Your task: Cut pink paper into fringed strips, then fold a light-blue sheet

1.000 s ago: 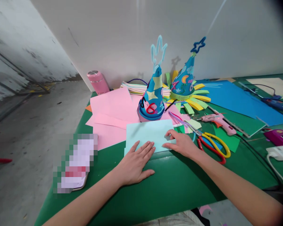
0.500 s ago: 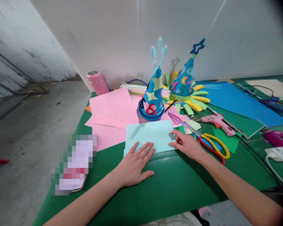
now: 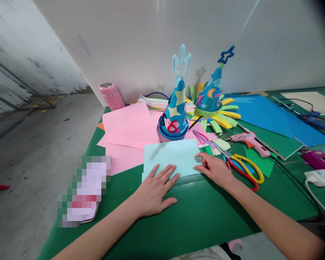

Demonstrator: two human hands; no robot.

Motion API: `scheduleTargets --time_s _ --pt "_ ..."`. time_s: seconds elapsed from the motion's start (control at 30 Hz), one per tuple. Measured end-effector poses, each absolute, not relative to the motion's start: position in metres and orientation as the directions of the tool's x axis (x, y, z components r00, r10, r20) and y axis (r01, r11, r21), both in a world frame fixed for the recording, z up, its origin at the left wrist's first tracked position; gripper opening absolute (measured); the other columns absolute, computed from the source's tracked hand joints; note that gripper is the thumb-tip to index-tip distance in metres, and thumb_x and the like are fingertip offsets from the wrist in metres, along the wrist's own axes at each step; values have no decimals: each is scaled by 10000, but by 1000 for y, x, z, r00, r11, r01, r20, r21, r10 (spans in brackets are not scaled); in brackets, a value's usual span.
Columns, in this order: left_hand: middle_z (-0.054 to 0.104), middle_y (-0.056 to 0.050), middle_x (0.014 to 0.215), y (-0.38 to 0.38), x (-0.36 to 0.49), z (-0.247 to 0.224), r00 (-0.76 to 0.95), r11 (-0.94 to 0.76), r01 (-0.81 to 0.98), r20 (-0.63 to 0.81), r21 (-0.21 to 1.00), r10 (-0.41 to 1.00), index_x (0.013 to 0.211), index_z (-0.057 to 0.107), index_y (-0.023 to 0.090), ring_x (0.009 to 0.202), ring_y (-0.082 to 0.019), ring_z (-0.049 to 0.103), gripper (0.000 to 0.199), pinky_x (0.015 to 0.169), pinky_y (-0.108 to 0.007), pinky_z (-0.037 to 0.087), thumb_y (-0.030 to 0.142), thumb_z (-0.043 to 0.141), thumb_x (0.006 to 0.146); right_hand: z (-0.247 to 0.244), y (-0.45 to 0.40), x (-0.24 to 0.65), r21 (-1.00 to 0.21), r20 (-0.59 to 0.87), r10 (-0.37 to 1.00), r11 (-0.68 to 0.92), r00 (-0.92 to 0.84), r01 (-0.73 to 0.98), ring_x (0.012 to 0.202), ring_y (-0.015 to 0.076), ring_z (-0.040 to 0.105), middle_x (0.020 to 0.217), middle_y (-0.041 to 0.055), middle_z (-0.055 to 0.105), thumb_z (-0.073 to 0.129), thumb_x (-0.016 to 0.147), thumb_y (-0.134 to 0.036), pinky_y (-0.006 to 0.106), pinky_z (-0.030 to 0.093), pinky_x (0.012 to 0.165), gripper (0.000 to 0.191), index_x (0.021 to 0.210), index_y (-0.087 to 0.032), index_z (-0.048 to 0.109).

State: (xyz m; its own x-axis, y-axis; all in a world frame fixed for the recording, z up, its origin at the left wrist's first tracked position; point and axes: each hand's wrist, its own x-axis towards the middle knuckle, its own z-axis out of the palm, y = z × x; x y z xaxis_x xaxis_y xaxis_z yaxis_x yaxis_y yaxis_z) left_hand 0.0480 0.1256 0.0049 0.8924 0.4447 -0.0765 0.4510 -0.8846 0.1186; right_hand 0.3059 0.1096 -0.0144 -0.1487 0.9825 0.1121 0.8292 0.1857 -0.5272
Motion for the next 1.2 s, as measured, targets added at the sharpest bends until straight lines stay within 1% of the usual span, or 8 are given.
scheduleTargets --time_s 0.17,0.27,0.37,0.43,0.53,0.63,0.93,1.2 --pt "151 -100 1420 126 48 6 893 -885 450 -73 114 445 1348 157 211 1288 -241 128 614 1011 -454 67 533 234 831 -14 108 307 -504 185 973 216 -139 836 657 164 501 688 2 503 508 781 -358 269 413 605 339 1065 -176 474" --pt "148 -98 1421 125 48 5 892 -885 452 -72 117 446 1348 157 213 1289 -241 123 612 1010 -454 67 533 227 832 -9 105 307 -494 245 965 210 -97 843 699 165 514 824 51 527 469 808 -334 276 440 630 320 1079 -164 464" --pt "149 -99 1421 125 47 4 891 -883 453 -68 120 448 1349 155 213 1290 -243 120 613 1009 -457 61 533 229 831 -1 97 301 -457 331 941 223 -68 861 885 217 502 988 112 513 425 829 -295 349 422 757 296 1087 -160 476" --pt "148 -102 1420 125 47 3 891 -883 454 -66 122 449 1349 156 211 1289 -243 122 612 1009 -459 56 530 230 832 3 89 290 -421 357 925 285 -131 861 962 230 477 1009 102 531 429 826 -259 377 386 819 277 1081 -184 507" --pt "144 -103 1421 125 48 2 890 -881 456 -62 124 452 1350 153 208 1289 -244 124 618 1010 -461 51 532 236 830 4 76 266 -382 309 904 403 -296 832 989 196 478 1063 60 564 424 827 -220 343 379 833 306 1123 -229 504" --pt "145 -103 1420 124 48 2 890 -881 456 -58 131 452 1352 143 197 1290 -246 114 631 1012 -467 52 534 242 827 0 66 246 -364 240 901 429 -362 827 1068 224 430 1206 85 503 428 827 -261 372 354 865 396 1214 -174 427" --pt "227 -122 1397 121 43 3 873 -864 485 -12 132 488 1326 225 114 1284 -235 149 616 1034 -445 64 491 267 841 -5 62 242 -346 159 920 393 -359 852 1088 243 411 1262 89 462 409 836 -307 388 296 868 410 1219 -161 424" --pt "367 -103 1336 120 43 -1 853 -846 514 22 145 522 1226 410 171 1248 -228 264 380 998 -465 216 269 271 886 -5 59 240 -336 188 921 386 -340 859 1048 206 451 1218 64 512 406 853 -300 365 247 832 329 1160 -198 471"
